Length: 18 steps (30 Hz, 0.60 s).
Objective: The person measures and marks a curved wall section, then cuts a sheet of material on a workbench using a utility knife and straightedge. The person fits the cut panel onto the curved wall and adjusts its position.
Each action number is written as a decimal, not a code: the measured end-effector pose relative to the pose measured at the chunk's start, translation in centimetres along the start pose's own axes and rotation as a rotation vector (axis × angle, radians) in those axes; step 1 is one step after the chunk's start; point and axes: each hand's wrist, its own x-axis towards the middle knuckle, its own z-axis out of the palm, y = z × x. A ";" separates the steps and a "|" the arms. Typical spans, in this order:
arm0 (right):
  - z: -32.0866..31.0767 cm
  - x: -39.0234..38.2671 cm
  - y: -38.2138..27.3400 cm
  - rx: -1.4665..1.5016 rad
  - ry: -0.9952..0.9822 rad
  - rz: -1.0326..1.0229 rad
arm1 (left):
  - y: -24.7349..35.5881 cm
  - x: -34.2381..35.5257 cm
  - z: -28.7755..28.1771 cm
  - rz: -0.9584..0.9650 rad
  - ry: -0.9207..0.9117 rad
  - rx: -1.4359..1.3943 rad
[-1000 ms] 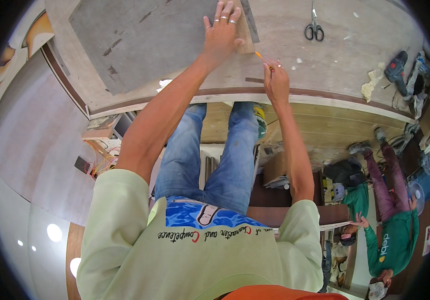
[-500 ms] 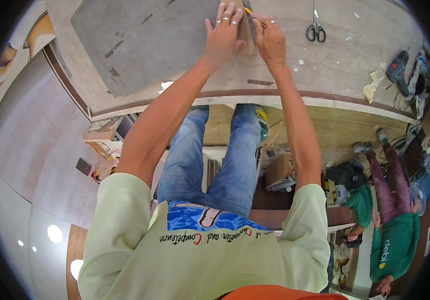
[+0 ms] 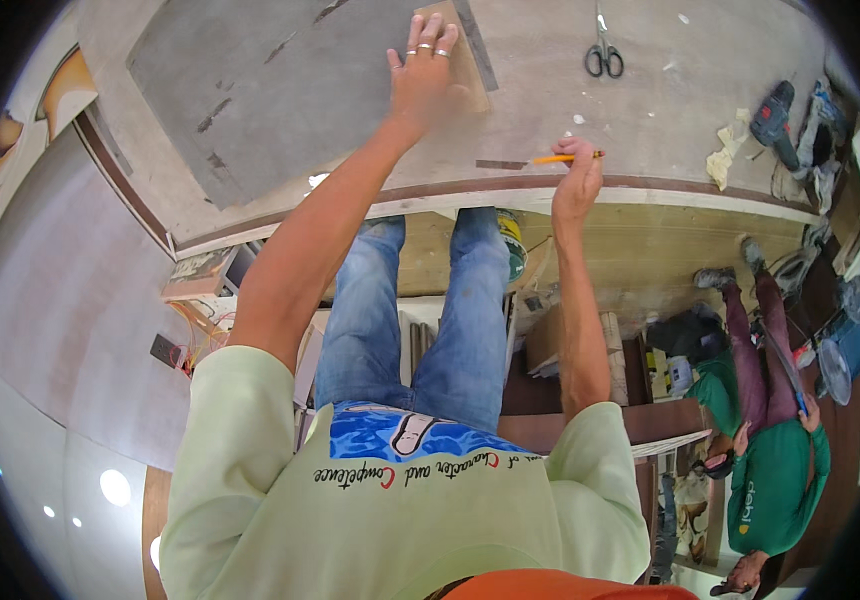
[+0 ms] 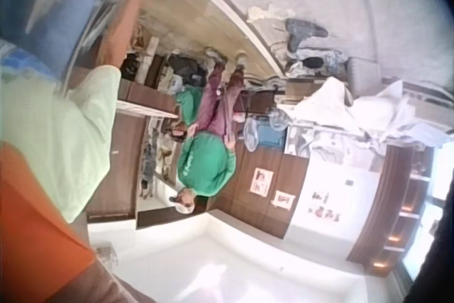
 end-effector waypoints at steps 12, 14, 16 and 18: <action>-2.5 -2.4 -17.1 0.694 0.049 0.045 | 1.5 0.2 -2.0 -0.057 -0.094 0.007; -5.2 -4.6 -24.3 0.895 0.240 -0.153 | 1.9 0.5 -1.9 -0.057 -0.104 -0.007; -7.5 -6.5 -30.9 0.825 0.163 -0.550 | 1.9 0.5 -2.1 -0.076 -0.114 -0.004; -8.5 -7.7 -36.3 0.770 0.043 -0.894 | 1.9 0.4 -2.4 -0.060 -0.110 0.013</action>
